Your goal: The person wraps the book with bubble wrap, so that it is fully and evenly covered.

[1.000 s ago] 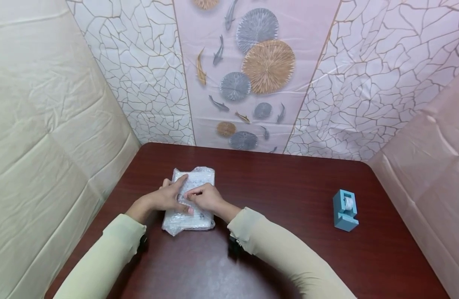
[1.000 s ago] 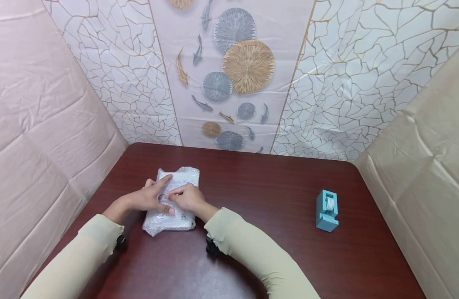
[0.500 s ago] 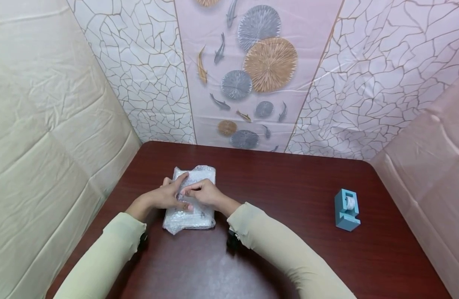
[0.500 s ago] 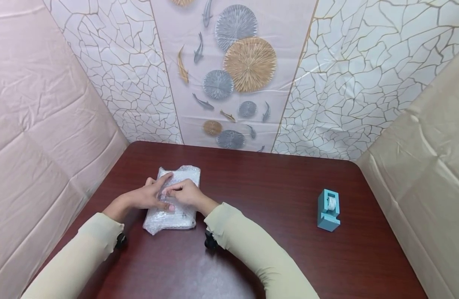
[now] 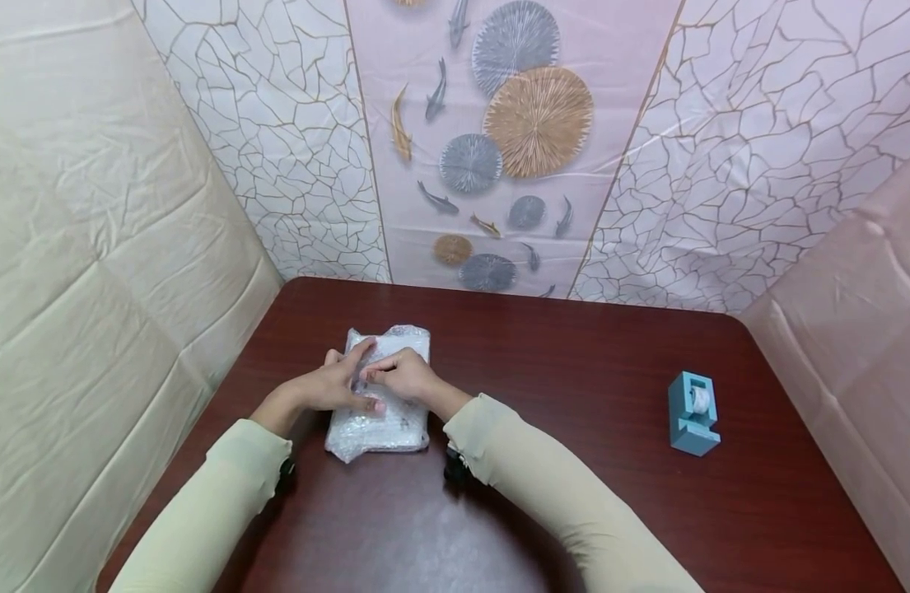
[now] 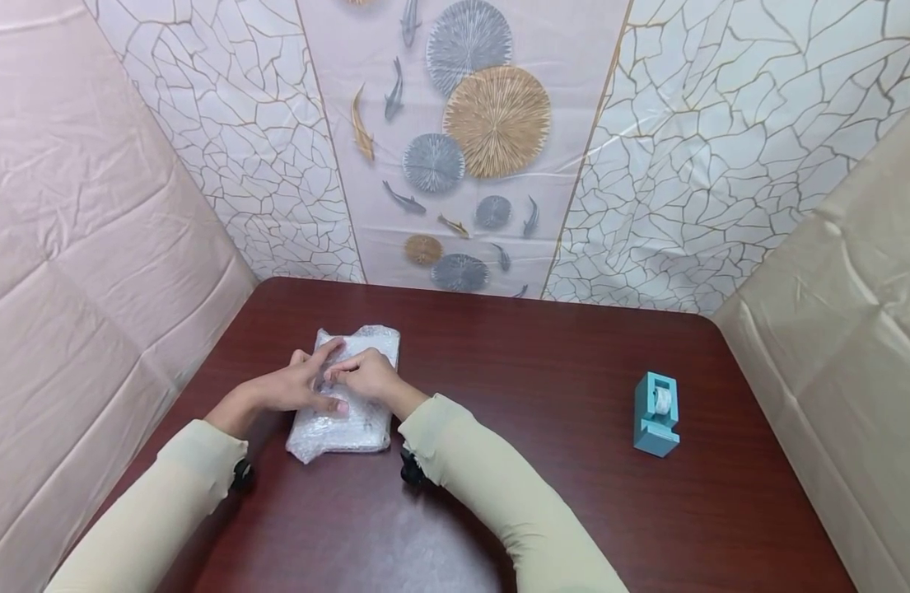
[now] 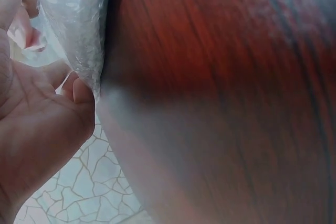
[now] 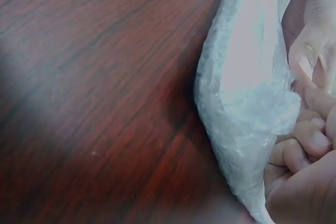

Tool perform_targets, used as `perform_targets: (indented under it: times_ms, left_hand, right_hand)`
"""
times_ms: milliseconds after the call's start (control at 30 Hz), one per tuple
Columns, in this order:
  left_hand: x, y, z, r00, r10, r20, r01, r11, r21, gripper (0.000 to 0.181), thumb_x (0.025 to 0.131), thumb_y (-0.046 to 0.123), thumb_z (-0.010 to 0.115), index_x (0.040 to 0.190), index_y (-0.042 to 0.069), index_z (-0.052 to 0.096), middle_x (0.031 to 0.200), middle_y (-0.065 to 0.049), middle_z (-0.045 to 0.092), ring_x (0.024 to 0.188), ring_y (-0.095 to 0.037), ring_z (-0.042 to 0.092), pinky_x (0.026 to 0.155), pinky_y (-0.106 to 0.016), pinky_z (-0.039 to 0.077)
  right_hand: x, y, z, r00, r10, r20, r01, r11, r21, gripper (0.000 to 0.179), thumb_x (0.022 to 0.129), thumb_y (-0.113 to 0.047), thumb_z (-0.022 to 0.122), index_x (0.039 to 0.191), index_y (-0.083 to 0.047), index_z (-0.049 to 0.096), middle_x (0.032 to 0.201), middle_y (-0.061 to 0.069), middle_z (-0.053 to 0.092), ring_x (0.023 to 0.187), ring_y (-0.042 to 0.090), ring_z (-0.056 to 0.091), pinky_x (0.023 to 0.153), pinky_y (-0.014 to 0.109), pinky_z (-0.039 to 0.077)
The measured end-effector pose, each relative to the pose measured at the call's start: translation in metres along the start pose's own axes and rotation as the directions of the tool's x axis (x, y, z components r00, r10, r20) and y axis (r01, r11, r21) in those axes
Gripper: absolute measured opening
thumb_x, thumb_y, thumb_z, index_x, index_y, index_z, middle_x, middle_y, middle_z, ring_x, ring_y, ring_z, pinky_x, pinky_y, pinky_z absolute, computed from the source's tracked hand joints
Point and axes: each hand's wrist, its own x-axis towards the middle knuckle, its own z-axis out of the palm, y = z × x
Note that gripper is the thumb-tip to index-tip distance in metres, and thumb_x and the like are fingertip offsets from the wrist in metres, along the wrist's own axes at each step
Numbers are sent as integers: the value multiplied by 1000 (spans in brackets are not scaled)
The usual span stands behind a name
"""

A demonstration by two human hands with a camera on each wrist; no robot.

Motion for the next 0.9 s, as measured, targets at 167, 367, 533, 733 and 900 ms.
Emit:
perform_targets:
  times_ms: [167, 367, 533, 733, 900]
  left_hand:
    - [0, -3, 0, 1000, 18, 2, -18, 999, -44, 128, 91, 57, 88, 179, 19, 4, 147, -27, 35, 124, -32, 34, 117, -58, 42]
    - [-1, -8, -3, 999, 37, 3, -37, 994, -105, 110, 103, 46, 77, 180, 18, 3, 157, -28, 35, 128, -33, 33, 124, -63, 34]
    - [2, -13, -4, 998, 62, 2, -61, 988, -144, 88, 113, 31, 58, 179, 13, 2, 187, -12, 16, 135, -32, 26, 130, -68, 22]
    - [4, -11, -1, 996, 79, -35, -83, 991, -110, 77, 116, 23, 51, 179, 12, 8, 184, -16, 20, 130, -34, 29, 127, -67, 27]
    - [4, -12, 4, 994, 75, -80, -82, 992, -96, 79, 115, 18, 54, 178, 9, 8, 185, -10, 23, 130, -35, 29, 126, -66, 27]
  right_hand:
    - [3, -1, 1, 999, 34, -25, -35, 998, -57, 15, 104, -20, 78, 112, -14, 88, 113, 5, 85, 135, 24, 70, 116, 39, 55]
    - [6, -4, 2, 995, 76, -64, -83, 990, -118, 14, 102, -19, 78, 109, -13, 90, 110, 4, 86, 130, 24, 72, 109, 35, 59]
    - [6, -7, 2, 991, 99, -93, -112, 984, -140, 13, 99, -20, 80, 105, -15, 91, 107, 4, 87, 126, 25, 75, 104, 34, 60]
    - [9, -7, 2, 985, 131, -108, -147, 976, -163, 13, 100, -23, 80, 103, -18, 91, 106, 2, 87, 126, 24, 74, 106, 36, 60]
    - [7, -9, 6, 986, 133, -100, -151, 969, -194, 12, 100, -25, 81, 103, -20, 92, 104, -2, 87, 124, 22, 75, 102, 33, 60]
